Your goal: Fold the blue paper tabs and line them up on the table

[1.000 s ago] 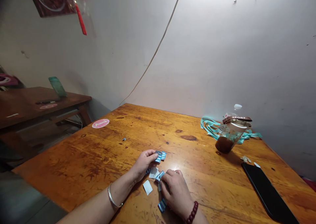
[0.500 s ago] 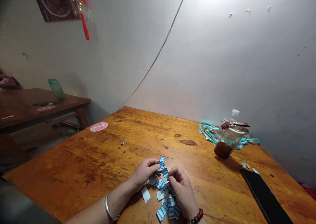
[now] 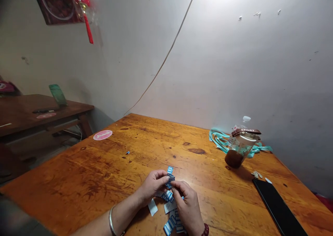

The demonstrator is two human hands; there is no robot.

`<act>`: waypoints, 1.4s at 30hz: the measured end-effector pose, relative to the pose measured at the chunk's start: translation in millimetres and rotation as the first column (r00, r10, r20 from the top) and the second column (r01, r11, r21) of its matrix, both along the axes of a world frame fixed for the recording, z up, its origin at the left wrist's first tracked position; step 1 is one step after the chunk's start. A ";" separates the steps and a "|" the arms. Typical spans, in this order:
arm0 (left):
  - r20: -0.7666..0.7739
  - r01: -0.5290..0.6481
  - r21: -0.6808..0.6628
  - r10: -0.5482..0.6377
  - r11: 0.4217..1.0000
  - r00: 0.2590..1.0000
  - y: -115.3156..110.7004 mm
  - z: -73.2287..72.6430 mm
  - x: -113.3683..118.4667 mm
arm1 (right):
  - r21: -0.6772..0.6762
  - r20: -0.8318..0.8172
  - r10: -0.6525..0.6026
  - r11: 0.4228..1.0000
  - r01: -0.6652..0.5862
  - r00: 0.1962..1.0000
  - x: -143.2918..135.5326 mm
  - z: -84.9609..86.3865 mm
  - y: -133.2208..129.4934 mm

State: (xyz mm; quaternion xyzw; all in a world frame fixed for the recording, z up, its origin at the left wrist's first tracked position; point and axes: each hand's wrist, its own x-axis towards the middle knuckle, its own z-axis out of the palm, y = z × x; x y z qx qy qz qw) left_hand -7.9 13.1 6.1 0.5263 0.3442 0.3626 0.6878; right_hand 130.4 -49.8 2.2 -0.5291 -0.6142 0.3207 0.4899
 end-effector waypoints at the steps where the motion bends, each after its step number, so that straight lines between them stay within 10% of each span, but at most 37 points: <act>1: 0.010 0.010 -0.014 -0.010 1.000 1.000 -0.2 -0.1 -0.2 | 0.003 0.005 -0.006 1.000 0.005 1.000 -0.1 0.0 -0.1; 10: 0.014 -0.020 -0.051 0.021 0.998 1.000 0.5 4.9 -0.3 | -0.017 0.050 -0.038 0.999 0.038 0.998 1.6 4.5 -1.2; 21: 0.021 -0.157 -0.021 0.157 0.987 0.987 8.3 0.2 -3.3 | -0.081 0.596 0.014 0.996 0.042 0.803 4.0 3.6 -3.8; 29: 0.007 -0.136 -0.016 0.136 0.991 0.991 9.1 -1.1 -4.3 | -0.091 0.317 -0.039 0.993 0.071 0.948 5.6 1.3 1.5; 36: -0.031 -0.108 0.026 0.109 0.994 0.994 2.7 2.9 -0.3 | -0.241 -0.369 -0.068 0.970 -0.024 0.927 0.4 6.7 1.6; 42: -0.035 -0.053 0.072 0.056 0.996 0.998 -4.3 2.6 4.3 | -0.216 -0.335 -0.093 0.976 0.020 0.937 -3.1 -0.3 2.6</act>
